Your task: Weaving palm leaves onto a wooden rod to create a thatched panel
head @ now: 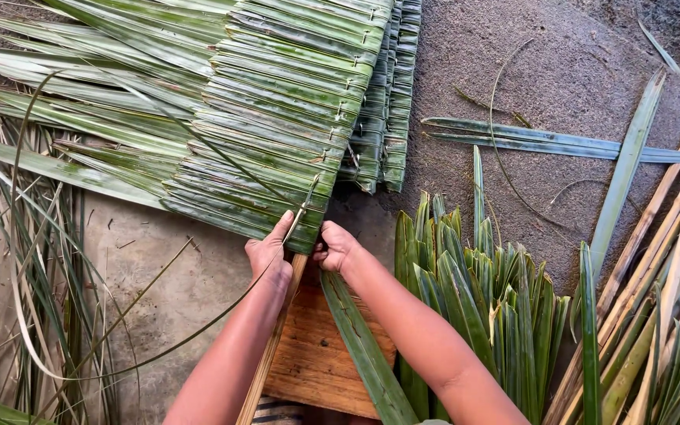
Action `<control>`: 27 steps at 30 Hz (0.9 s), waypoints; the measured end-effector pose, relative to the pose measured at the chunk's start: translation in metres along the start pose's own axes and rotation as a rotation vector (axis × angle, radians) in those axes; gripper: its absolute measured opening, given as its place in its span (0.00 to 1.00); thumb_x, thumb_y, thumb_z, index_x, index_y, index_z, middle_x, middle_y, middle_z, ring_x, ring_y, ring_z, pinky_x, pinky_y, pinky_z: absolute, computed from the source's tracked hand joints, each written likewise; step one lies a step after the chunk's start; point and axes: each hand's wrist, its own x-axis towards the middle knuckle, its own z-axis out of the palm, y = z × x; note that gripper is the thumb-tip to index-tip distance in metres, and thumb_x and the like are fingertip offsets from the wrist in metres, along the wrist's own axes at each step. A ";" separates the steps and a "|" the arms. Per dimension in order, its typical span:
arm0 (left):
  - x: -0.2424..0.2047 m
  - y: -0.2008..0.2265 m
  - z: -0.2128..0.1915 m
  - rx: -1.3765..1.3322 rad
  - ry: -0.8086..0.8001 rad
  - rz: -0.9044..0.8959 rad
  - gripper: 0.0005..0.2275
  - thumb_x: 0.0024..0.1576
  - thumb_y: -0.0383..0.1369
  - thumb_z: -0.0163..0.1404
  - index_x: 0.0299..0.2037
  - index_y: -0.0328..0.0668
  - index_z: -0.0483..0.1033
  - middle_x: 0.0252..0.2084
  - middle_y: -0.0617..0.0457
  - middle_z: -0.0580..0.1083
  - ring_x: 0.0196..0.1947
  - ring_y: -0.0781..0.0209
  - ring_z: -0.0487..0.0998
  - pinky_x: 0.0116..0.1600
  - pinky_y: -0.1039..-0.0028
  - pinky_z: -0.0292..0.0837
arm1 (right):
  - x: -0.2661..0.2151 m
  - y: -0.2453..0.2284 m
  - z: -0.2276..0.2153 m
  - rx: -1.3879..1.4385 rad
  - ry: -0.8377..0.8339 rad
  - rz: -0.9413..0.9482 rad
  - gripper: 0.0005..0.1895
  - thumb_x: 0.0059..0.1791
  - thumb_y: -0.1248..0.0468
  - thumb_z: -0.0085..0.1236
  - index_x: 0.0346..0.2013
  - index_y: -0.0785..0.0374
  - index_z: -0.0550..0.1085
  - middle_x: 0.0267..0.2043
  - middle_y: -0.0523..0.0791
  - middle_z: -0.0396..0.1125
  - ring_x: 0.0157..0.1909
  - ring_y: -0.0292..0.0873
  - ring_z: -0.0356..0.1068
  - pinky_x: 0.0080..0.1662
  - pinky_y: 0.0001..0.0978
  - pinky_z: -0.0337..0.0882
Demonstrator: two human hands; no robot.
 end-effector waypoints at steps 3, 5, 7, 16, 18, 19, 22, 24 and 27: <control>0.003 0.000 -0.001 -0.002 -0.012 0.002 0.23 0.32 0.29 0.79 0.30 0.29 0.76 0.26 0.43 0.76 0.24 0.54 0.81 0.34 0.64 0.78 | -0.006 -0.001 0.000 0.026 -0.024 0.008 0.06 0.47 0.65 0.49 0.26 0.53 0.67 0.24 0.38 0.52 0.21 0.31 0.53 0.19 0.13 0.49; -0.001 0.000 0.000 0.001 -0.005 0.001 0.24 0.32 0.29 0.79 0.30 0.30 0.76 0.26 0.43 0.76 0.25 0.54 0.81 0.34 0.65 0.78 | -0.022 -0.006 0.008 0.041 -0.041 0.037 0.06 0.47 0.66 0.48 0.26 0.53 0.66 0.25 0.38 0.51 0.22 0.32 0.53 0.20 0.14 0.50; -0.001 -0.001 -0.002 0.000 0.002 0.001 0.24 0.31 0.30 0.79 0.30 0.31 0.75 0.26 0.43 0.76 0.25 0.55 0.81 0.35 0.65 0.77 | -0.020 -0.005 0.007 0.053 -0.060 0.065 0.06 0.47 0.67 0.46 0.26 0.52 0.65 0.26 0.38 0.51 0.24 0.33 0.53 0.21 0.15 0.50; 0.004 -0.006 -0.002 -0.018 -0.021 0.015 0.21 0.32 0.29 0.79 0.29 0.32 0.78 0.26 0.44 0.77 0.24 0.55 0.82 0.34 0.67 0.78 | 0.002 -0.009 -0.013 -0.052 -0.055 0.002 0.06 0.50 0.65 0.52 0.28 0.52 0.69 0.24 0.34 0.50 0.20 0.27 0.51 0.20 0.09 0.50; 0.000 -0.004 -0.004 -0.023 -0.020 0.016 0.20 0.32 0.28 0.78 0.28 0.33 0.78 0.26 0.44 0.77 0.24 0.56 0.82 0.35 0.67 0.79 | -0.016 -0.012 -0.009 -0.161 -0.030 0.025 0.07 0.51 0.63 0.52 0.28 0.51 0.69 0.25 0.34 0.51 0.19 0.27 0.51 0.19 0.11 0.50; 0.002 -0.006 -0.002 -0.029 -0.020 0.017 0.20 0.32 0.28 0.78 0.28 0.33 0.78 0.26 0.44 0.77 0.24 0.56 0.82 0.35 0.67 0.79 | -0.009 -0.010 -0.012 -0.166 -0.031 0.022 0.07 0.51 0.63 0.52 0.28 0.51 0.69 0.25 0.34 0.51 0.19 0.27 0.51 0.19 0.11 0.50; 0.004 -0.010 -0.003 -0.015 -0.018 0.031 0.21 0.32 0.29 0.79 0.28 0.32 0.78 0.25 0.44 0.77 0.24 0.57 0.81 0.35 0.66 0.78 | 0.010 -0.002 -0.019 -0.224 -0.074 0.037 0.07 0.50 0.65 0.50 0.27 0.51 0.66 0.24 0.35 0.48 0.19 0.26 0.50 0.18 0.10 0.48; 0.002 -0.008 0.000 -0.025 -0.018 0.028 0.22 0.32 0.29 0.78 0.30 0.31 0.78 0.27 0.44 0.78 0.26 0.56 0.82 0.36 0.66 0.78 | 0.021 0.001 -0.017 -0.230 -0.070 -0.020 0.07 0.51 0.66 0.47 0.28 0.52 0.66 0.24 0.36 0.49 0.18 0.27 0.47 0.18 0.09 0.48; 0.009 -0.013 -0.005 -0.015 -0.023 0.034 0.21 0.33 0.29 0.78 0.30 0.33 0.78 0.27 0.45 0.78 0.26 0.57 0.82 0.36 0.68 0.78 | 0.032 0.007 -0.016 -0.167 -0.051 -0.018 0.06 0.51 0.66 0.49 0.30 0.54 0.67 0.25 0.37 0.52 0.19 0.27 0.49 0.19 0.10 0.49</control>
